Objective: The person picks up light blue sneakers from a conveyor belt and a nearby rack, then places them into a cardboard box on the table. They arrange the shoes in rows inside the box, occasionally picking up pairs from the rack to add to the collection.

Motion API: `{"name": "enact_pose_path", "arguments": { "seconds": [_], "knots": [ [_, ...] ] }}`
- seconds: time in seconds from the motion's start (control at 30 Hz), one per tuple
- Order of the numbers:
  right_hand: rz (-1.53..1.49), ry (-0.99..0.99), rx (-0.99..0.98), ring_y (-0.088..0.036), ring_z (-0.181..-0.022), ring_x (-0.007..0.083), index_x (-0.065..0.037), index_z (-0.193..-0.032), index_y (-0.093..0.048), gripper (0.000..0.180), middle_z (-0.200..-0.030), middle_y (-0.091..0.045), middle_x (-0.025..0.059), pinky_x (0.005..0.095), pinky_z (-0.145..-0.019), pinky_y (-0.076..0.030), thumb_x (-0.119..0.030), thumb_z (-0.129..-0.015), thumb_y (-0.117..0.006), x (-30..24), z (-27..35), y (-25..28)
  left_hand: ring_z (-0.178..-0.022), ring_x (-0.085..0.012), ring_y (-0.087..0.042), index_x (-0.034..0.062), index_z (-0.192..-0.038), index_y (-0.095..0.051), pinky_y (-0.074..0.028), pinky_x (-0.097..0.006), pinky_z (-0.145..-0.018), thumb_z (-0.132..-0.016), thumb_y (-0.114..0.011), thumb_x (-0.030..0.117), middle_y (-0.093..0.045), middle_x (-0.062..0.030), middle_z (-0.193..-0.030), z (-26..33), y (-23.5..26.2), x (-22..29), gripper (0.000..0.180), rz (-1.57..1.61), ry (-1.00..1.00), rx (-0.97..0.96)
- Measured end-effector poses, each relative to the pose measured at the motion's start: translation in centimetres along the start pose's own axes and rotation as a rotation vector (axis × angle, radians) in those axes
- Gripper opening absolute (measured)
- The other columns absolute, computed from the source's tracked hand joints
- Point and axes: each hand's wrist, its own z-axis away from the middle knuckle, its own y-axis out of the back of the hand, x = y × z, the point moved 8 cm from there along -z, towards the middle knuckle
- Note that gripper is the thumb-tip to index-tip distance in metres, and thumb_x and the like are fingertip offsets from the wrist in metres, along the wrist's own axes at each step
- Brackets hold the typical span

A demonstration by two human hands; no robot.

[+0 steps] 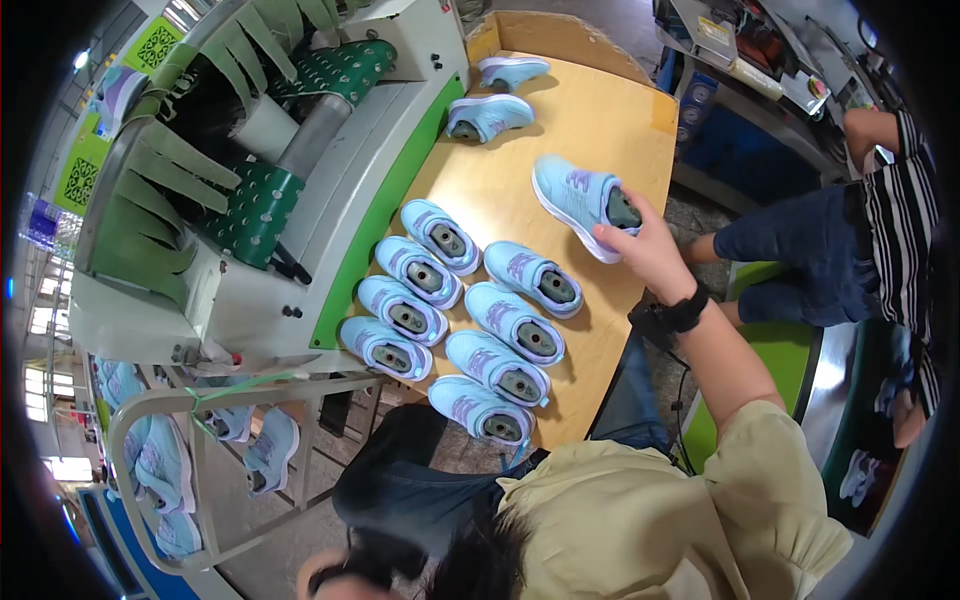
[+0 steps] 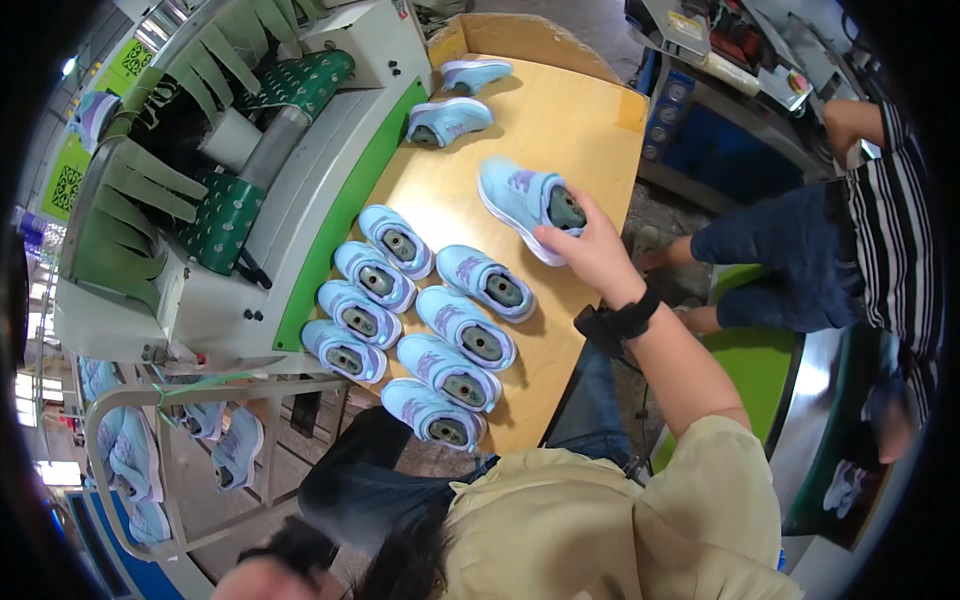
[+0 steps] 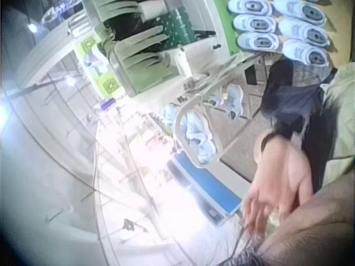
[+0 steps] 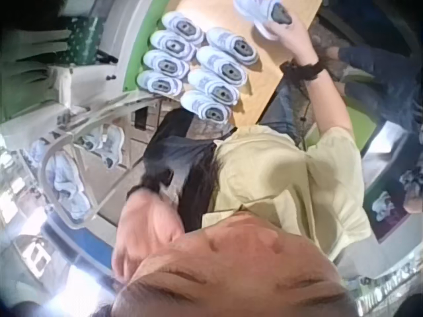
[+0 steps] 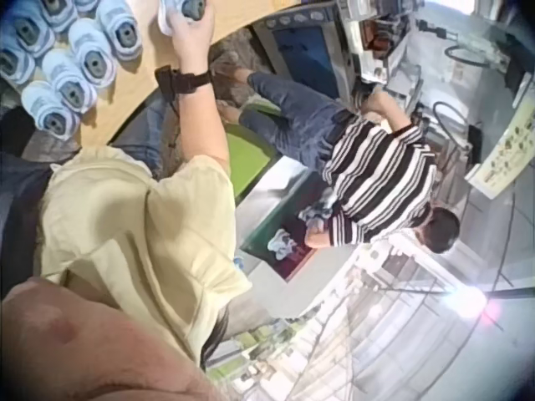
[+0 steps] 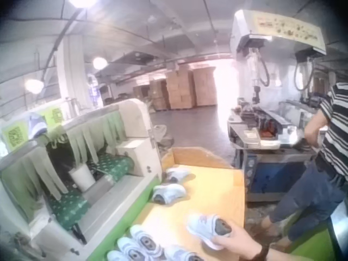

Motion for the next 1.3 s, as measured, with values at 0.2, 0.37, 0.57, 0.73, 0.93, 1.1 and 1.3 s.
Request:
{"name": "enact_pose_path", "arguments": {
  "seconds": [0.2, 0.37, 0.57, 0.73, 0.93, 1.1, 1.3],
  "knots": [
    [0.285, 0.471, -0.326, -0.047, -0.141, 0.0321, 0.003, -0.156, -0.034, 0.082, -0.153, -0.047, 0.0208, 0.0408, -0.118, -0.036, -0.022, -0.091, -0.078, -12.2, 6.3, -8.8, -0.15, -0.0431, -0.02, -0.001, -0.161, -0.015, -0.027, -0.056, -0.119, -0.083, -0.079, 0.053, -0.022, -0.0267, -0.162, 25.8, -5.3, -1.3, 0.114, 0.237, 1.676, -0.62],
    [0.431, 0.46, -0.486, -0.039, -0.146, 0.04, -0.006, -0.156, -0.042, 0.075, -0.158, -0.041, 0.0229, 0.0472, -0.121, -0.032, -0.021, -0.091, -0.075, -7.2, 5.6, -9.2, -0.134, -0.0257, -0.047, 0.0057, -0.161, -0.019, -0.039, -0.039, -0.114, -0.088, -0.07, -0.003, -0.041, -0.0144, -0.15, 29.3, -5.6, -6.7, 0.09, 0.27, 2.05, -0.099],
    [0.538, 0.335, -0.384, -0.05, -0.139, 0.0386, -0.004, -0.153, -0.04, 0.079, -0.147, -0.051, 0.0241, 0.0423, -0.118, -0.039, -0.003, -0.082, -0.074, 4.5, 4.7, -7.7, -0.127, -0.0275, -0.051, -0.0007, -0.157, -0.026, -0.041, -0.039, -0.11, -0.082, -0.075, 0.006, -0.046, -0.0147, -0.143, 32.4, -1.7, -22.0, 0.09, -0.157, 1.781, 0.035],
    [0.162, 0.144, -0.23, -0.053, -0.134, 0.0268, -0.003, -0.153, -0.04, 0.071, -0.143, -0.054, 0.0156, 0.0385, -0.113, -0.042, -0.001, -0.087, -0.067, 0.5, -0.8, -4.4, -0.147, -0.0463, -0.032, -0.0096, -0.156, -0.02, -0.027, -0.049, -0.122, -0.081, -0.083, 0.025, -0.03, -0.0347, -0.157, 38.3, 2.1, -28.5, 0.103, -0.877, 1.379, -0.532],
    [0.153, 0.789, -0.166, -0.049, -0.139, 0.0257, -0.003, -0.154, -0.042, 0.069, -0.15, -0.051, 0.0141, 0.0375, -0.114, -0.04, -0.012, -0.092, -0.071, -22.0, -10.3, -14.5, -0.153, -0.0496, -0.02, -0.0191, -0.154, -0.013, -0.016, -0.048, -0.127, -0.093, -0.075, 0.036, -0.018, -0.0404, -0.161, 38.2, 3.4, -29.2, 0.102, -0.8, 1.479, -0.466],
    [0.354, 1.007, -0.167, -0.052, -0.139, 0.0395, -0.009, -0.159, -0.037, 0.076, -0.155, -0.049, 0.0236, 0.0421, -0.114, -0.044, -0.014, -0.091, -0.071, -22.0, -24.9, -28.0, -0.157, -0.0438, -0.013, -0.0095, -0.16, -0.013, -0.015, -0.046, -0.127, -0.095, -0.073, 0.028, -0.011, -0.0343, -0.166, 34.7, -0.6, -24.6, 0.096, -0.529, 1.431, -0.55],
    [0.329, 0.935, -0.164, -0.052, -0.137, 0.0408, -0.016, -0.16, -0.034, 0.084, -0.152, -0.051, 0.0241, 0.0445, -0.115, -0.042, -0.022, -0.088, -0.076, -13.1, -26.4, -27.3, -0.156, -0.0454, -0.014, -0.0007, -0.163, -0.019, -0.018, -0.053, -0.125, -0.089, -0.074, 0.013, -0.008, -0.0282, -0.169, 29.6, 0.7, -12.3, 0.093, -0.317, 1.464, -1.105]
  ]
}}
